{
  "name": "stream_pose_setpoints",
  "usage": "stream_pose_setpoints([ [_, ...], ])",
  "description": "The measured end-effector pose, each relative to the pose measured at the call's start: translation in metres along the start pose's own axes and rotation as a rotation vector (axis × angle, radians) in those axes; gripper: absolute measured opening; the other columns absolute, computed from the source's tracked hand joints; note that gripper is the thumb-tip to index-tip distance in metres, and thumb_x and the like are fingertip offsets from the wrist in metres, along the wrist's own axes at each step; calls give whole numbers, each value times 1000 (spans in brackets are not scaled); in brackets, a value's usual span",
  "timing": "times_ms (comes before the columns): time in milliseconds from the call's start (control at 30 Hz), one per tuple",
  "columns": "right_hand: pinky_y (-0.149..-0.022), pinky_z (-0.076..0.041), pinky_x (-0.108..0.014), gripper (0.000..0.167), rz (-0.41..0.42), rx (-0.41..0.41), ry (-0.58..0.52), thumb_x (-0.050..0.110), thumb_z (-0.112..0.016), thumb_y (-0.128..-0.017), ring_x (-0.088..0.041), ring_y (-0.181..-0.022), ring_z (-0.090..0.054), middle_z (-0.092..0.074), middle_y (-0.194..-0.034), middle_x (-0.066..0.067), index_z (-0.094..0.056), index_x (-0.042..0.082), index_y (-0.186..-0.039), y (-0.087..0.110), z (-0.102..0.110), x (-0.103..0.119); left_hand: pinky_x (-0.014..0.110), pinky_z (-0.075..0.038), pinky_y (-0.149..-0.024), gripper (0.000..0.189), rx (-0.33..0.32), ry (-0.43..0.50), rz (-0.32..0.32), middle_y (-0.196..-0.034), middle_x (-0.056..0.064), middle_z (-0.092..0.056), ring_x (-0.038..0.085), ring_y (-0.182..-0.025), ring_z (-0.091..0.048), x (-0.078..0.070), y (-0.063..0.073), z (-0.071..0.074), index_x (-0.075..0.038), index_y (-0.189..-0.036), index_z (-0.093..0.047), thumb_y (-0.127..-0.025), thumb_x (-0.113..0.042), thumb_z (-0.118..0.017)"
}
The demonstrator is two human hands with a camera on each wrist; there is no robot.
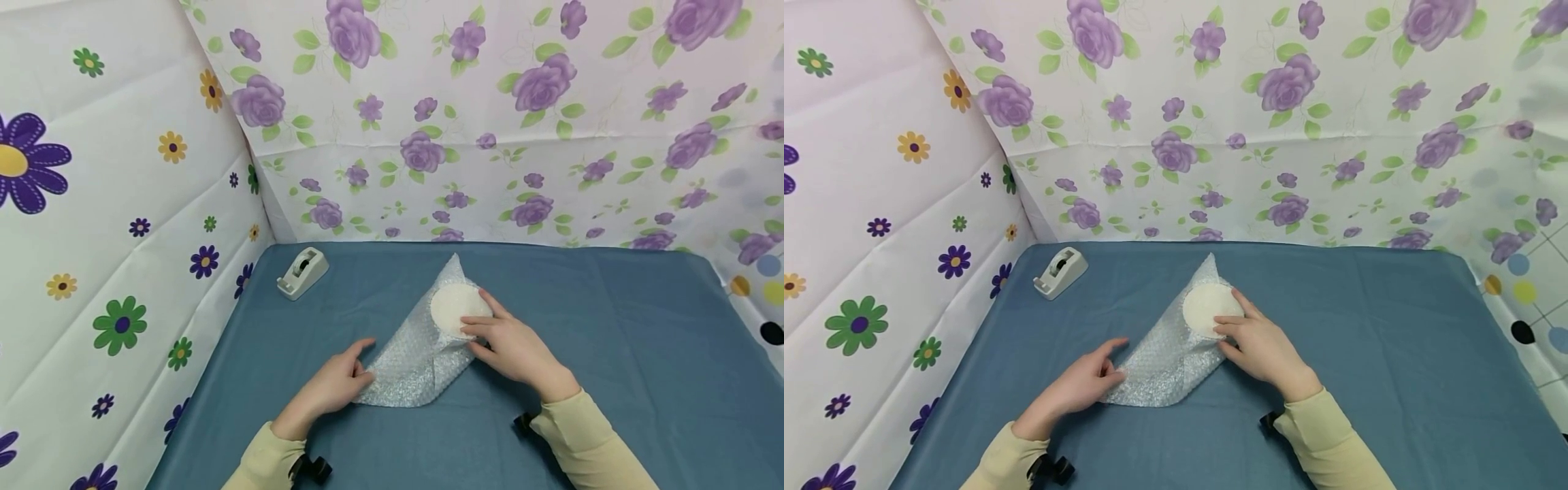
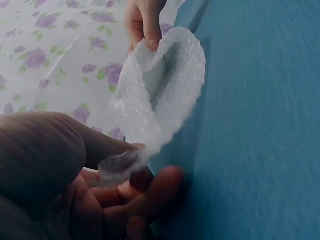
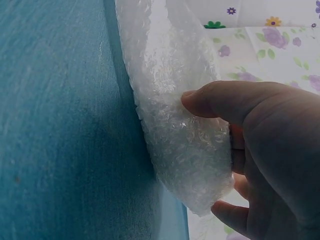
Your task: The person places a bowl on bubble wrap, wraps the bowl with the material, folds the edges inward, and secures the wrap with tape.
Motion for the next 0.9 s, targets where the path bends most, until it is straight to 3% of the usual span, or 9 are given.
stream_pose_setpoints([
  [200, -109, -52, -54, 36, -7, 5, -5, 26, -77, -102, -37, -163, -18, -68, -145, -5, -77, 11, -135, 0, -1, -1, 33, -47, -49, 66, 62, 115, 57, -70, 8, -63, 27, -53, -65, 14, 7, 2, -6, -166, -34, -108, -15, -64],
  [500, -108, -51, -55, 36, -18, 12, -27, 26, -76, -103, -36, -163, -17, -68, -145, -3, -76, 12, -136, -1, -1, -2, 34, -45, -48, 64, 92, 132, 74, -67, 10, -63, 28, -51, -63, 21, 13, 5, -8, -164, -37, -109, -19, -66],
  [900, -106, -53, -54, 35, -27, 15, -21, 27, -76, -103, -34, -163, -16, -68, -145, -2, -76, 13, -135, 0, -3, -4, 35, -46, -54, 61, 150, 133, 40, -70, 8, -62, 31, -56, -64, 20, 17, 6, -10, -165, -37, -110, -13, -62],
])
Point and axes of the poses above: each hand's wrist, its own y-axis away from the middle knuckle, its own z-axis out of the back of the hand, x = y × z, the point moved 8 cm from there along -y, towards the middle knuckle
